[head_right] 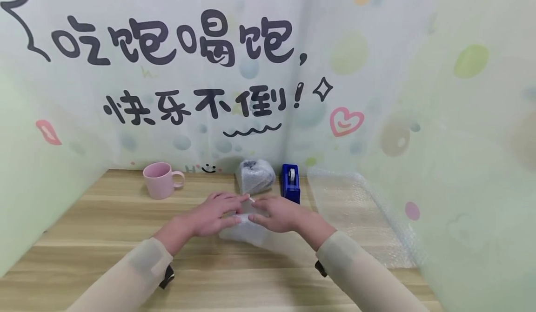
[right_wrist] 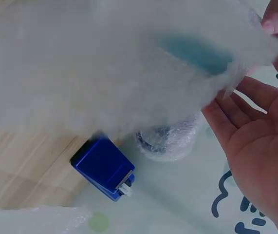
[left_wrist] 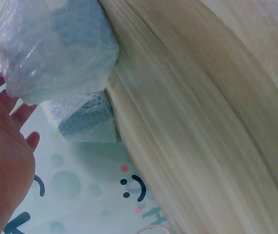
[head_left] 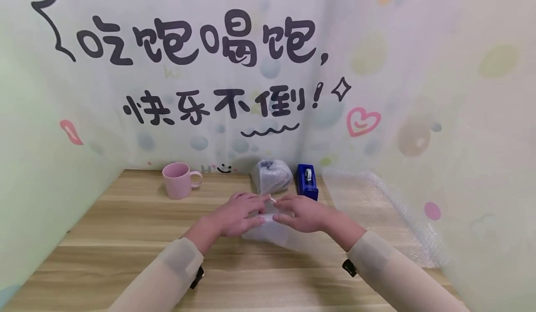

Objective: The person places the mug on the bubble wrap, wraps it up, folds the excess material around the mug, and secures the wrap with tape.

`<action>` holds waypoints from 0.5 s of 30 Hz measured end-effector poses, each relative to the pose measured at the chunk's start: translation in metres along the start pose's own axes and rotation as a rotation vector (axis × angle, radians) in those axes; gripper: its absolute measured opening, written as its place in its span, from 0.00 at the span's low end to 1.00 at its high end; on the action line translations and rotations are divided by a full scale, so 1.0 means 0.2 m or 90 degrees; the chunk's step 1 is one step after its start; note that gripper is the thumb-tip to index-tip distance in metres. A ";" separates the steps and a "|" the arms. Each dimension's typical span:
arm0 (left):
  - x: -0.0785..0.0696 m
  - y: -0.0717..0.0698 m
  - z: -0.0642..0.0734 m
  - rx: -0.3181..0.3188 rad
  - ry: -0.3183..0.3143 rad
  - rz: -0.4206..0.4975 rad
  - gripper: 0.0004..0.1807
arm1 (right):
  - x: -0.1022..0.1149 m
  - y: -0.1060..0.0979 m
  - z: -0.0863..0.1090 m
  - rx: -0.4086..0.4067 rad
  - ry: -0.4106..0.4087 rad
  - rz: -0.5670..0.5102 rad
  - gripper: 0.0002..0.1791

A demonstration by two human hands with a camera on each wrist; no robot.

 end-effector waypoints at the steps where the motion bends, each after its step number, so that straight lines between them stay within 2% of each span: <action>1: 0.00 0.00 0.00 0.000 0.000 -0.007 0.15 | 0.00 0.00 0.00 0.005 0.004 -0.005 0.30; 6: -0.01 0.02 -0.02 -0.014 0.001 -0.024 0.17 | 0.01 0.02 0.01 0.027 0.035 -0.038 0.27; 11: -0.02 0.03 -0.03 -0.034 0.012 -0.032 0.21 | 0.02 0.01 0.04 0.000 0.044 -0.041 0.25; 15: -0.01 0.03 -0.03 -0.042 0.011 -0.002 0.25 | 0.04 0.00 0.06 -0.019 0.029 -0.052 0.25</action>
Point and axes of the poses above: each hand's wrist, its own z-axis away from the middle knuckle, its own y-axis out of the palm, x = y × z, the point moved 10 cm from there along -z, towards the middle knuckle, and after that the axes turned 11 degrees about x, right-handed, at the moved point
